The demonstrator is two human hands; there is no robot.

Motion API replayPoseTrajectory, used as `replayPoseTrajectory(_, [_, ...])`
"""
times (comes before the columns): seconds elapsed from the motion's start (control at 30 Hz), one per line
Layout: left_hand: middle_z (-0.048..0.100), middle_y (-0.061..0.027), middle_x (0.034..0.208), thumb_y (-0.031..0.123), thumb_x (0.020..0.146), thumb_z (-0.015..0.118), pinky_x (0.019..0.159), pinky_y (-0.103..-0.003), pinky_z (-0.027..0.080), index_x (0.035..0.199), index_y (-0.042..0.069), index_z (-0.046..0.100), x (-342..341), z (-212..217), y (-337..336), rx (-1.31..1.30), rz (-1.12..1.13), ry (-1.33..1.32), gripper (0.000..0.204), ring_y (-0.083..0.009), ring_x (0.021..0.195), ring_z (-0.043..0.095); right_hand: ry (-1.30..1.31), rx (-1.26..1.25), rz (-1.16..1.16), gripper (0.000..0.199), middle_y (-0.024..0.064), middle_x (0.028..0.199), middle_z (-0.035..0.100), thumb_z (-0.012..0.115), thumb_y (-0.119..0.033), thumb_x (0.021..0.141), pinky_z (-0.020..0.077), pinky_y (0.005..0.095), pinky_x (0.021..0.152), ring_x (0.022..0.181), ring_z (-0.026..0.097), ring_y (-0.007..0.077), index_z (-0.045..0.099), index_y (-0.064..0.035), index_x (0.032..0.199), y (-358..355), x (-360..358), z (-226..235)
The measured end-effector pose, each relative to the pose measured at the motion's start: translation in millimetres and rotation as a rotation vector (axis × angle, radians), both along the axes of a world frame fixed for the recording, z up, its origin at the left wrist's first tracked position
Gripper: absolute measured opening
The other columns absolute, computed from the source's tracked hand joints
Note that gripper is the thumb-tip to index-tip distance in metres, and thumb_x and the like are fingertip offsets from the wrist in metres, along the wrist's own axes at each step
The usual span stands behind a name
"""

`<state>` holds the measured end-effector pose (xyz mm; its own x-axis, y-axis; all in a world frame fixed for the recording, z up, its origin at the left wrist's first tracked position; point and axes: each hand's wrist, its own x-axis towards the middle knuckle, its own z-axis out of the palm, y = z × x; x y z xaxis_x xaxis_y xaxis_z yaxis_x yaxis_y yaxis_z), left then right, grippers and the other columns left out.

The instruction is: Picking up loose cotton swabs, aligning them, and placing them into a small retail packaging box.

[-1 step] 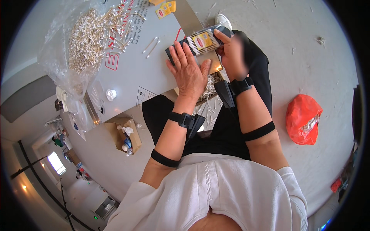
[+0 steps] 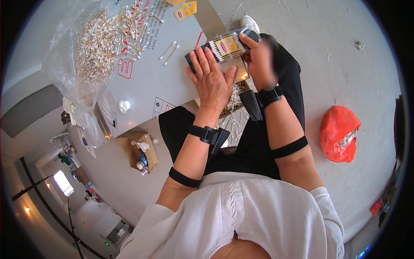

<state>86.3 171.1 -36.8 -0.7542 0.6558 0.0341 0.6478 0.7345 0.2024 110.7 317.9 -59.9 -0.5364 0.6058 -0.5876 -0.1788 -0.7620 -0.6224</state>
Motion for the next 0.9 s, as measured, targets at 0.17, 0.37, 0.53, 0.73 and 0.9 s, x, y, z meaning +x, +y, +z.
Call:
replayPoseTrajectory(0.17, [0.007,-0.0269,0.159,0.057,0.097,0.041,0.112,-0.066,0.007,0.151,-0.005,0.018,1,4,4,-0.071,-0.009,0.005,0.085,-0.0435,0.148,0.002,0.01,-0.008,-0.043,0.016,0.001,0.074,0.066,0.08,-0.01,0.079,0.0414,0.0246,0.048,0.057,0.058,0.0098,0.068,-0.0043,0.086,-4,-2,6])
replayPoseTrajectory(0.37, [0.009,-0.0268,0.159,0.056,0.097,0.043,0.112,-0.066,0.008,0.151,-0.005,0.019,-1,2,4,-0.001,0.013,0.016,0.084,-0.043,0.148,0.004,0.016,-0.022,-0.027,0.016,0.0028,0.077,0.067,0.079,-0.01,0.08,0.0454,0.0257,0.051,0.06,0.061,0.0118,0.067,-0.0026,0.088,1,-3,-1])
replayPoseTrajectory(0.53, [0.009,-0.027,0.159,0.054,0.097,0.043,0.112,-0.066,0.008,0.151,-0.004,0.019,-9,3,7,0.018,0.059,-0.001,0.082,-0.0432,0.148,0.005,0.015,-0.042,-0.048,0.017,0.0048,0.08,0.068,0.078,-0.009,0.081,0.0492,0.0268,0.055,0.062,0.063,0.0134,0.067,0.0002,0.089,0,-6,5])
replayPoseTrajectory(0.73, [0.01,-0.026,0.159,0.053,0.098,0.043,0.112,-0.066,0.007,0.152,-0.001,0.019,-11,4,9,0.01,0.049,-0.025,0.08,-0.0437,0.148,0.004,0.025,-0.013,-0.064,0.018,0.007,0.082,0.069,0.078,-0.006,0.081,0.053,0.0282,0.06,0.066,0.065,0.0154,0.067,0.0029,0.091,-2,-10,2])
replayPoseTrajectory(0.9, [0.009,-0.023,0.16,0.053,0.096,0.047,0.111,-0.068,0.006,0.153,0.009,0.025,-6,8,6,-0.03,-0.049,0.046,0.075,-0.0446,0.147,0.003,0.006,-0.004,-0.059,0.019,0.0071,0.082,0.069,0.079,-0.007,0.08,0.0533,0.0282,0.06,0.066,0.065,0.0153,0.067,0.0036,0.091,-2,-9,2])
